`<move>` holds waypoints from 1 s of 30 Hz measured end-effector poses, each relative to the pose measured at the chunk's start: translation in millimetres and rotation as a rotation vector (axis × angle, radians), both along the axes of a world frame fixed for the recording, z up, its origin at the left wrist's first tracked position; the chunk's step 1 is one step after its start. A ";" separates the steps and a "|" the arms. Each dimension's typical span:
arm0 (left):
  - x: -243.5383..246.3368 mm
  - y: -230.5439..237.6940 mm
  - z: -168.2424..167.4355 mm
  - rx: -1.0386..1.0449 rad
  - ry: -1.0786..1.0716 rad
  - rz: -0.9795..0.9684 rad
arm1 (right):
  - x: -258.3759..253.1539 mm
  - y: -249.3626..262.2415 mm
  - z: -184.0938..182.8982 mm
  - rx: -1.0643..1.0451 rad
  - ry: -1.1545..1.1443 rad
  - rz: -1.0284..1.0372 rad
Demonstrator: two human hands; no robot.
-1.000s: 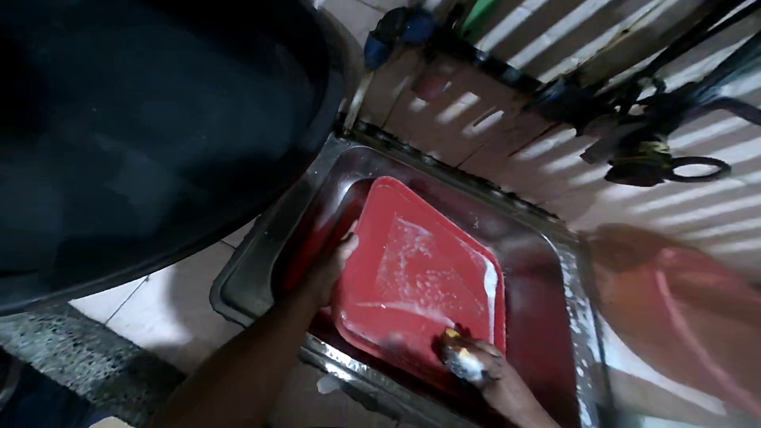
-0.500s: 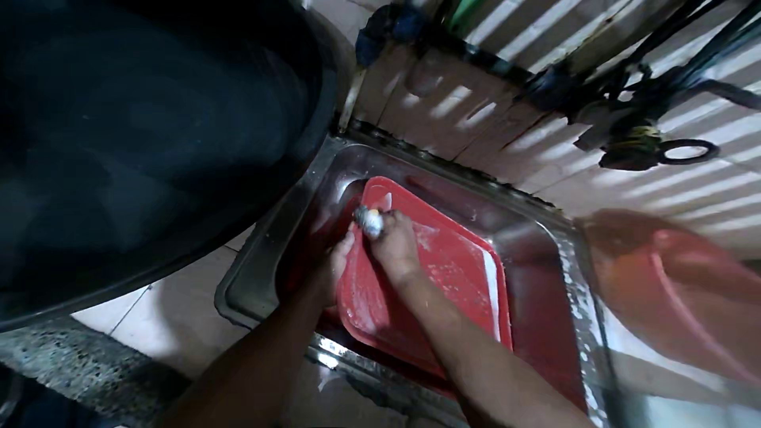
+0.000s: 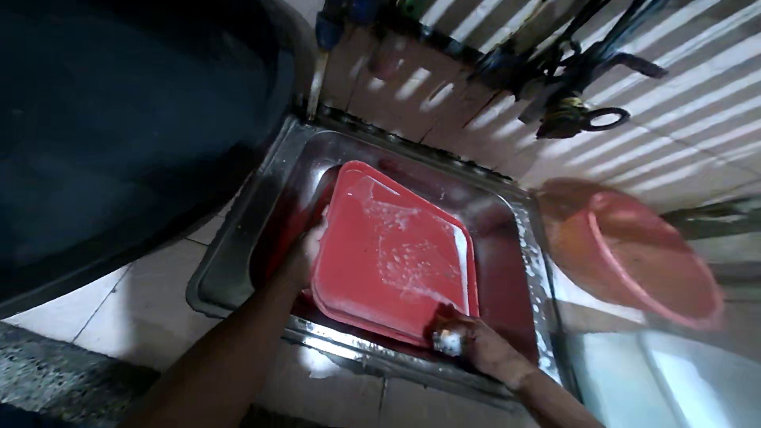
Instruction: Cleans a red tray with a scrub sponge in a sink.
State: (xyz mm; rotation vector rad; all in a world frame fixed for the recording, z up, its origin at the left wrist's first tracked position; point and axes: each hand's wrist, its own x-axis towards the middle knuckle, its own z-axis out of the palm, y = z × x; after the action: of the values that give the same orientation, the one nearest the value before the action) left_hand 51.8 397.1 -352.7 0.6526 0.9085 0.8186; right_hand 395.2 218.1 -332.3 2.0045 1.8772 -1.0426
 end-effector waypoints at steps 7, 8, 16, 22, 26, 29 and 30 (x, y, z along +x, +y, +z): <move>-1.8 -1.3 27.7 -0.024 0.443 -0.049 | -195.5 89.0 51.8 0.134 0.249 0.138; -3.2 -0.1 24.9 0.009 0.473 -0.077 | -215.7 101.2 56.1 0.084 0.222 0.153; 3.8 -0.3 37.5 -0.196 0.550 -0.034 | -17.3 20.7 8.1 -0.228 -0.099 -0.306; 5.3 1.0 38.7 -0.084 0.544 -0.036 | -98.8 85.6 -5.2 0.331 -0.098 -0.664; -0.8 9.5 16.8 0.037 0.577 -0.099 | -209.7 102.4 5.4 0.544 0.191 -0.056; 0.8 4.5 25.0 -0.010 0.584 -0.069 | -146.2 100.0 -29.1 0.742 0.150 -0.072; 0.4 4.4 30.1 -0.010 0.568 -0.098 | -107.7 103.6 -36.3 0.708 0.025 -0.212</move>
State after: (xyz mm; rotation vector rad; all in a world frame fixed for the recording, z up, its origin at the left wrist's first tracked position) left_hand 52.2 401.5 -322.6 0.9362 1.3780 0.5431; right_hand 287.5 321.7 -368.6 2.6083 2.3075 -0.4580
